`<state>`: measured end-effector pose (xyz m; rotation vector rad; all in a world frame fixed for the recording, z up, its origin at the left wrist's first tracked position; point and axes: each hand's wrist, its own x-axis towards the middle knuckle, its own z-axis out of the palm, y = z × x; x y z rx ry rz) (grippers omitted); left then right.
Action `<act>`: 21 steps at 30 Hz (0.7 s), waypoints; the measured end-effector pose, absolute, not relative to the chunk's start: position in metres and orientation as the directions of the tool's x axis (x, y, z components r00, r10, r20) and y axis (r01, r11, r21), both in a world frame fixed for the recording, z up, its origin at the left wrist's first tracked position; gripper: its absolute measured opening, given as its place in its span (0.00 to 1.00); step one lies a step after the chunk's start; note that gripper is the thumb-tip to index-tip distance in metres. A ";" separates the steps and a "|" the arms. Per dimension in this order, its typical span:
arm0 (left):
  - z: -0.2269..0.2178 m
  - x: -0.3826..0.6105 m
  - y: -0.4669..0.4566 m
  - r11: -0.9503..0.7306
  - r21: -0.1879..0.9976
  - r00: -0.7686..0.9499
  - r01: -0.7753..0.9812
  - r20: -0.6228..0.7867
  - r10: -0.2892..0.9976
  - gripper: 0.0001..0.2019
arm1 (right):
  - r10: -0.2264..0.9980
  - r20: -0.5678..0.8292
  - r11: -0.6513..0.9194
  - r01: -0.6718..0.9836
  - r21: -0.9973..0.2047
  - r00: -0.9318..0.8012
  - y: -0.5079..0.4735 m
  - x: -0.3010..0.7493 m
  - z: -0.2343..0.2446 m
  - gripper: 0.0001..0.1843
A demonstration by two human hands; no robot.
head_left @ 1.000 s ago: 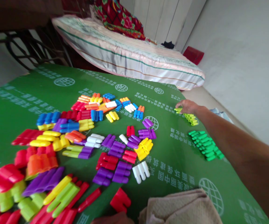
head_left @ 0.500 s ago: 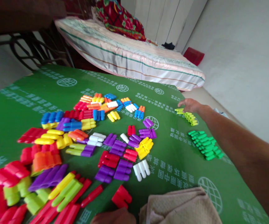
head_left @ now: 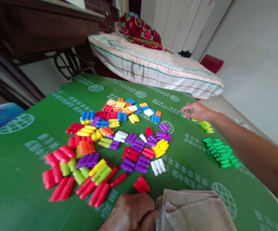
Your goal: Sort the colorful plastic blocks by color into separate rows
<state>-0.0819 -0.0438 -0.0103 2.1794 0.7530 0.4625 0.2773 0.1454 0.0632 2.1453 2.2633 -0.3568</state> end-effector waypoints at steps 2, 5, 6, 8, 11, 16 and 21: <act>-0.011 -0.082 -0.045 -0.519 0.779 0.766 0.351 0.079 0.638 0.13 | 0.976 -0.176 0.095 0.974 -0.204 -0.132 0.134 0.255 0.063 0.15; -0.015 -0.083 -0.046 -0.536 0.779 0.781 0.324 0.100 0.617 0.12 | 0.949 -0.191 0.189 0.938 -0.291 -0.251 0.114 0.217 0.058 0.15; -0.017 -0.083 -0.046 -0.544 0.775 0.782 0.321 0.106 0.614 0.12 | 0.934 -0.185 0.236 0.917 -0.321 -0.305 0.107 0.204 0.056 0.14; -0.019 -0.083 -0.047 -0.548 0.770 0.778 0.327 0.110 0.618 0.11 | 0.891 -0.166 0.346 0.869 -0.354 -0.423 0.095 0.176 0.053 0.10; -0.020 -0.082 -0.049 -0.544 0.773 0.774 0.326 0.113 0.624 0.11 | 0.799 -0.140 0.523 0.791 -0.318 -0.585 0.078 0.131 0.052 0.07; -0.022 -0.081 -0.051 -0.535 0.777 0.774 0.331 0.100 0.625 0.10 | 0.648 -0.010 0.740 0.632 -0.229 -0.762 0.051 0.057 0.052 0.06; -0.023 -0.080 -0.051 -0.557 0.767 0.771 0.319 0.132 0.623 0.10 | 0.554 0.007 0.832 0.554 -0.004 -0.832 0.031 0.004 0.042 0.07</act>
